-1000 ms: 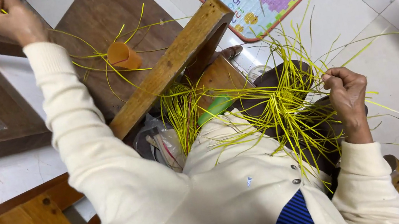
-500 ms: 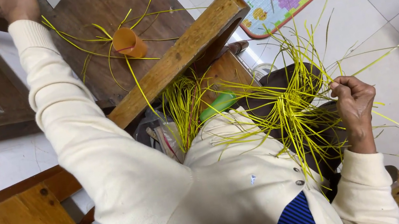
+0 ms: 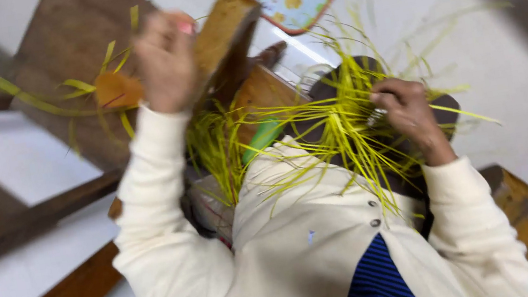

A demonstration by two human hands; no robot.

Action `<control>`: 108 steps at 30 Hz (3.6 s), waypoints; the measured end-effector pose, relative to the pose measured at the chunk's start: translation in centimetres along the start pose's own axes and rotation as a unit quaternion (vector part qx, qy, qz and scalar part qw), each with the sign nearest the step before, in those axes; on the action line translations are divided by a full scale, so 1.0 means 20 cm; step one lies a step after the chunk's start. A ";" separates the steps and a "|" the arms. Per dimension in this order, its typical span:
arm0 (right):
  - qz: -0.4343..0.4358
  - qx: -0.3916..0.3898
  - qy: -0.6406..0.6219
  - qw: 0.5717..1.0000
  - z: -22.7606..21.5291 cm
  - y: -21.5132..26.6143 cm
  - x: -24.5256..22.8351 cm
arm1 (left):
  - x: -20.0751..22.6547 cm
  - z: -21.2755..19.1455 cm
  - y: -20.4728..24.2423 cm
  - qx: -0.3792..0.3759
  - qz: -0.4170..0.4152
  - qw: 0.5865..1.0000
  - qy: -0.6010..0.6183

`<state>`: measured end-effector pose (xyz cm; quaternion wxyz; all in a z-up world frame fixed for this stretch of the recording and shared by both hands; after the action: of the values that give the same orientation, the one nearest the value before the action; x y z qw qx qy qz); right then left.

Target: A person is weaving yellow plastic strands to create a circular base, likely for a basket or hat, using complex finger movements.

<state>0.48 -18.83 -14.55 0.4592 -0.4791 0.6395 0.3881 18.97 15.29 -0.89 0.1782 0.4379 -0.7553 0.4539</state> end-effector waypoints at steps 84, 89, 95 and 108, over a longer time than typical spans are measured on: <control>-0.138 -0.093 -0.037 0.985 0.29 0.03 0.18 | -0.18 1.18 1.00 -0.439 -0.138 0.886 0.061; -0.161 -0.098 -0.055 0.981 0.26 0.03 0.06 | -0.31 1.25 1.12 -0.429 -0.235 0.854 0.178; -0.160 -0.096 -0.090 0.978 0.26 0.02 0.11 | -0.34 1.27 1.12 -0.471 -0.237 0.836 0.153; -0.125 -0.048 -0.068 0.989 0.30 0.04 0.26 | -0.20 1.20 1.09 -0.439 -0.237 0.855 0.139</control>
<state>0.31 -14.43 -21.23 0.5236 -0.5490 0.5223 0.3894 6.25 1.59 -27.61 0.5574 0.4124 -0.7167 0.0748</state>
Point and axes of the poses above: each hand's wrist, its own y-axis away from the middle knuckle, its own z-axis out of the palm, x = y × z, the point moved 2 cm from there along -y, towards the middle knuckle, and after that the axes turned 12 degrees about -y, right-handed, at the moved point
